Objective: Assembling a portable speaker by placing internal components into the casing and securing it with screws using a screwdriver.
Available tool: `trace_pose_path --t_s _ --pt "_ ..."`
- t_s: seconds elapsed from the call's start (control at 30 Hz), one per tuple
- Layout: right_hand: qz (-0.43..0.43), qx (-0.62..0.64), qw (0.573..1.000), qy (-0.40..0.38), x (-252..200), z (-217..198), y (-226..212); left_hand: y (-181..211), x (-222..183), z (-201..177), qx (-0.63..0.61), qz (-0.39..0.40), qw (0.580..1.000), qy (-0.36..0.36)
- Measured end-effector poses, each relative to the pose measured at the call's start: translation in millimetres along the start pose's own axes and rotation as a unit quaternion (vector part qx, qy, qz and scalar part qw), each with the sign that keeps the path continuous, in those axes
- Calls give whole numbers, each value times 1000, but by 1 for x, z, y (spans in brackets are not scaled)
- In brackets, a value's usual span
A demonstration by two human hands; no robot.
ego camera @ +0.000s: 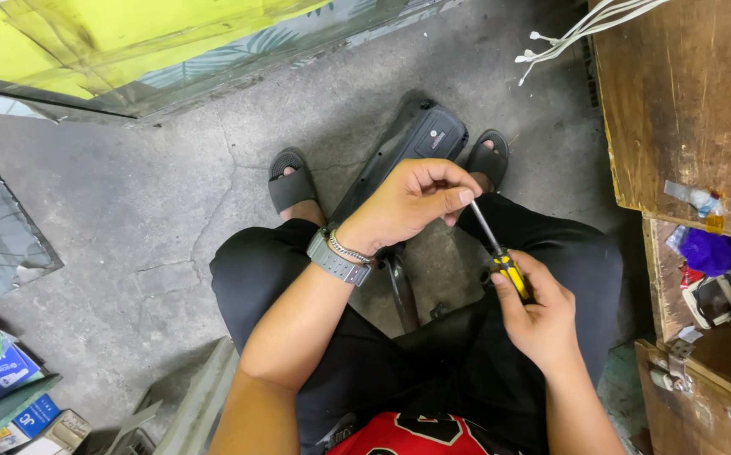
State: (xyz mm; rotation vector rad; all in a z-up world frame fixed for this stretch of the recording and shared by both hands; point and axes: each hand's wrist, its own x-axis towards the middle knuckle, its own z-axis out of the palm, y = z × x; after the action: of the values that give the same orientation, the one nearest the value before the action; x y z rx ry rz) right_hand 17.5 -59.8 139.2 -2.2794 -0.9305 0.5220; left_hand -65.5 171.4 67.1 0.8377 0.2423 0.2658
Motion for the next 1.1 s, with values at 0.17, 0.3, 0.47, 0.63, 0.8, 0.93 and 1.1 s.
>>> trace_pose_path --t_s 0.17,0.3,0.47,0.63,0.8,0.93,1.1 --pt "-96 4 994 55 5 -6 2 14 0 -9 86 21 996 6" --pt "-164 -74 981 72 5 -18 14 16 1 -13 225 -19 974 -23" --pt "-186 -108 974 71 0 -18 24 11 0 -8 201 -53 978 -18" --pt "-105 -31 993 33 -1 -15 5 13 1 -4 179 -64 981 -37" --pt "-109 6 989 -99 23 -10 -27 6 2 -1 139 -90 985 -44" --pt "-121 38 983 -130 42 -3 -44 -6 0 0 49 -118 991 -24" --pt "-113 33 983 -141 55 7 -26 12 4 -8 16 -107 994 16"
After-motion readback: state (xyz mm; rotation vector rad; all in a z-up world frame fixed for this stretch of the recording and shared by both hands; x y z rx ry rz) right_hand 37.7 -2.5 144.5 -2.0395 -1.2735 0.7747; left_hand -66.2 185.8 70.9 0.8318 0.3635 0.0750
